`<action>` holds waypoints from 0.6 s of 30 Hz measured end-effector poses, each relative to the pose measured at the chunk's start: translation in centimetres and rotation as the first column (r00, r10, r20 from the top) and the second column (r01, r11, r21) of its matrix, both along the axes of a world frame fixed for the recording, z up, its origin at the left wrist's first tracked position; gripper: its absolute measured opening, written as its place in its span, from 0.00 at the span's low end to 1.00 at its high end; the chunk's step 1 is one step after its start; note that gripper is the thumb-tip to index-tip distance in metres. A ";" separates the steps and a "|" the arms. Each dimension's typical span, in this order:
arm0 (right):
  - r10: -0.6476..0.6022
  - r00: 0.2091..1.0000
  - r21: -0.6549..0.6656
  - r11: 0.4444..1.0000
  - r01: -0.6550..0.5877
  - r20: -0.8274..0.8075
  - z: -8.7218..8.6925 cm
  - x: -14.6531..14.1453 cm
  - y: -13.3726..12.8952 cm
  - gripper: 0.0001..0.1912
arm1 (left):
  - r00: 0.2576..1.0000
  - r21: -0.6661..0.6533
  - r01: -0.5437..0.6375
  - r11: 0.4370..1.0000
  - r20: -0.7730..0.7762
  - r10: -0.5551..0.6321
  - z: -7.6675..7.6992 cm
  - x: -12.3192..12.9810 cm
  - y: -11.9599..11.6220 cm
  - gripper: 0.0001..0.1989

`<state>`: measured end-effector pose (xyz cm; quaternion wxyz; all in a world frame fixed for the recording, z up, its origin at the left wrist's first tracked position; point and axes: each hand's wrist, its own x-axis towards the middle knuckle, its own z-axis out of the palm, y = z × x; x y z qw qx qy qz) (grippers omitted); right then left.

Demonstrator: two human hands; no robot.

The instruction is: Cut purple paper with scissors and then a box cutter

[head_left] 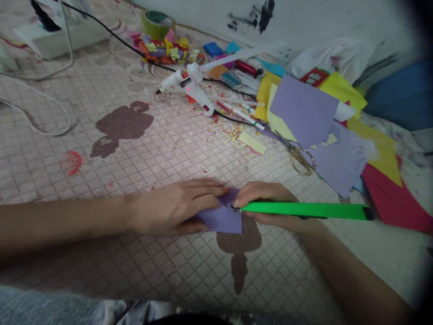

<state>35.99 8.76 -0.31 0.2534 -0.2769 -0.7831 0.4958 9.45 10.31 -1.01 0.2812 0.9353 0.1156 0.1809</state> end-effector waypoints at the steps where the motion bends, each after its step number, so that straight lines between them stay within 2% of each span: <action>1: -0.001 1.000 0.003 1.000 0.001 -0.002 0.0 0.0 0.0 0.10 | 1.000 0.004 0.012 1.000 -0.003 -0.012 0.0 0.0 -0.1 0.16; 10: 0.031 0.999 0.006 0.999 -0.031 -0.016 -0.1 0.1 0.4 0.10 | 0.995 0.066 0.033 0.997 -0.094 -0.026 0.4 -0.2 0.0 0.16; 18: 0.027 1.000 0.037 0.999 -0.026 -0.012 -0.2 0.1 0.4 0.09 | 0.981 0.206 0.040 0.978 -0.196 0.001 1.0 -0.3 -0.8 0.15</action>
